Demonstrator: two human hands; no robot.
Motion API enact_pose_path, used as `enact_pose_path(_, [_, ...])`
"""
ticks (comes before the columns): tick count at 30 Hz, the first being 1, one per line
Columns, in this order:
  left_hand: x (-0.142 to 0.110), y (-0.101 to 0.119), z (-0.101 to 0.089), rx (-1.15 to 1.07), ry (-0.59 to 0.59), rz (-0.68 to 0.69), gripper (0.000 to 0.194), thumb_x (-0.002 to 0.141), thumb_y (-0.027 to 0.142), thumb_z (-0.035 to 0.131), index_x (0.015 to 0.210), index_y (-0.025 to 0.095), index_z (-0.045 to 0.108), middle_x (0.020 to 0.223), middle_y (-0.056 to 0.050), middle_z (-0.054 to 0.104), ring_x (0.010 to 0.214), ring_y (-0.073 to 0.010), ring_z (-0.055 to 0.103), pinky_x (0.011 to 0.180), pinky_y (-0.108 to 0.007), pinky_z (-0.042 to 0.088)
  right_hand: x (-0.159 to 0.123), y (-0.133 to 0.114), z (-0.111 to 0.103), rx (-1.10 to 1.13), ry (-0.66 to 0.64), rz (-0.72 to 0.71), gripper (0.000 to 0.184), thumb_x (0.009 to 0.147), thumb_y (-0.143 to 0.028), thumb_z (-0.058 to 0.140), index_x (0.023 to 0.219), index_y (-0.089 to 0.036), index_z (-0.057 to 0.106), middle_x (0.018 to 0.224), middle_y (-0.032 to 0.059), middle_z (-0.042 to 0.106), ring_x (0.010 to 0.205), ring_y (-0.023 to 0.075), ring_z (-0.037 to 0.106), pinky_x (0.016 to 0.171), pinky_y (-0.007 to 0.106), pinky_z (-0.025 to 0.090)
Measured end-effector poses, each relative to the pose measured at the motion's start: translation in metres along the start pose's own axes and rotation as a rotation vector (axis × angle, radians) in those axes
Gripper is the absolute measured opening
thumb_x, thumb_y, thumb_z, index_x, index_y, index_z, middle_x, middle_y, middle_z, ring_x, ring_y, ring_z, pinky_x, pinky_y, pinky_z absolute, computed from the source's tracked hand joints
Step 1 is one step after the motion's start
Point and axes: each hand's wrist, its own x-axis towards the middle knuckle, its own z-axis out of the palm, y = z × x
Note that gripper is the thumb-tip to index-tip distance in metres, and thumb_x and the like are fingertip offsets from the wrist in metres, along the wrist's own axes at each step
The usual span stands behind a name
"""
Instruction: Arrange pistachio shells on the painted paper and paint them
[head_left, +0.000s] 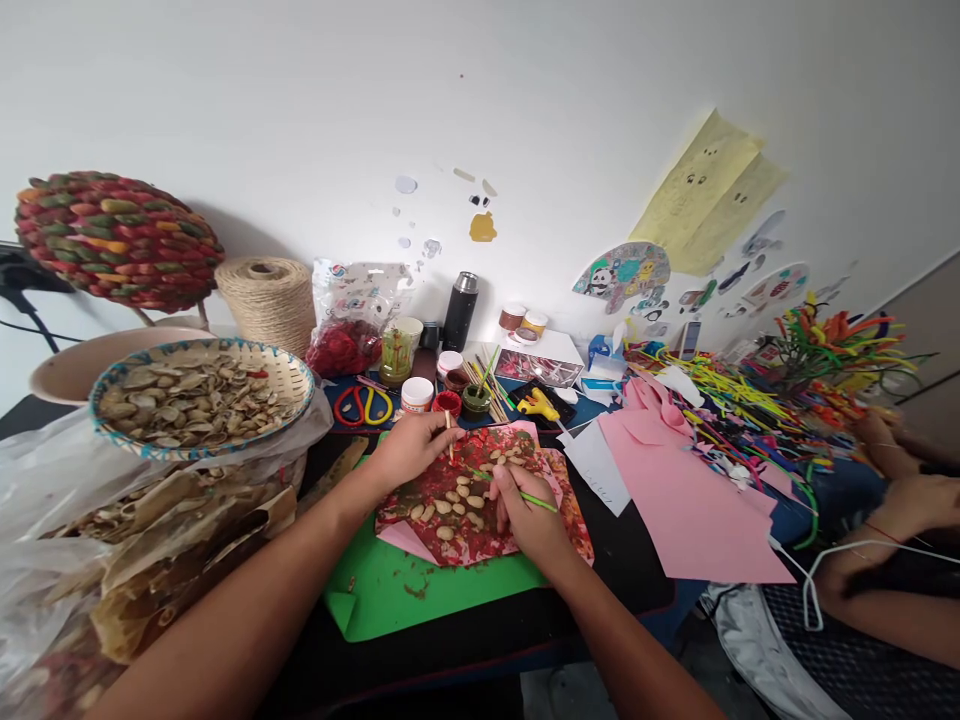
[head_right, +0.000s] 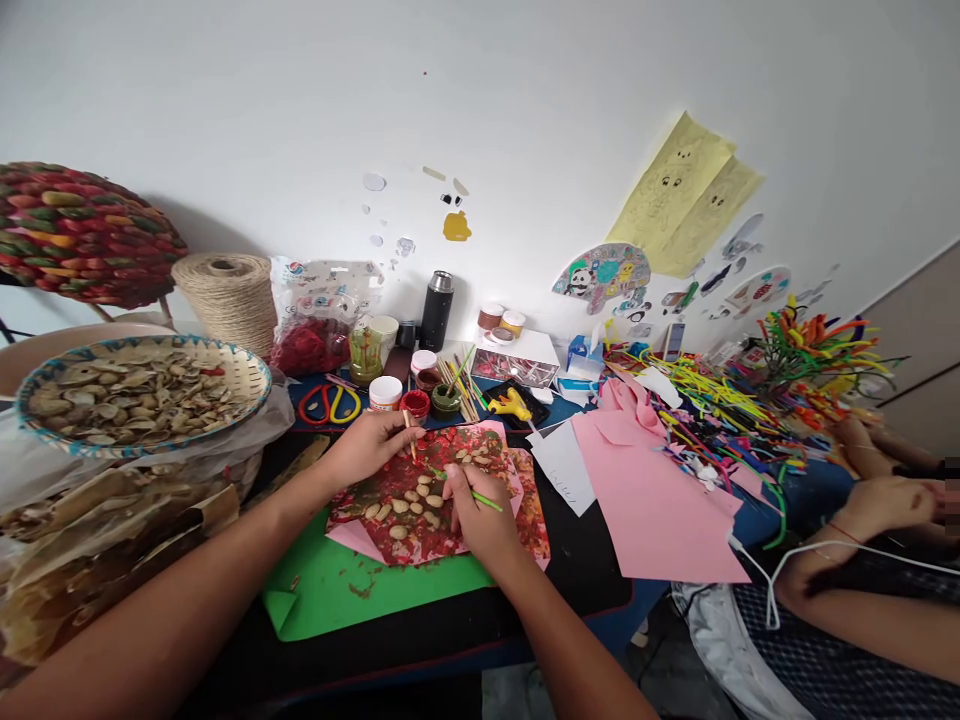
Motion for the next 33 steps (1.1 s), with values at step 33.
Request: enact_pose_path(33, [0.000, -0.005, 0.003, -0.013, -0.010, -0.032, 0.041, 0.103, 0.052, 0.049, 0.081, 0.020, 0.064, 0.072, -0.003, 0.070, 0.067, -0.0195, 0.062, 0.068, -0.030, 0.043, 0.005, -0.005, -0.002, -0.115, 0.023, -0.053, 0.057, 0.107, -0.067, 0.047, 0.071, -0.025, 0.059, 0.045, -0.0047, 0.052, 0.045, 0.0161, 0.055, 0.063, 0.030, 0.050])
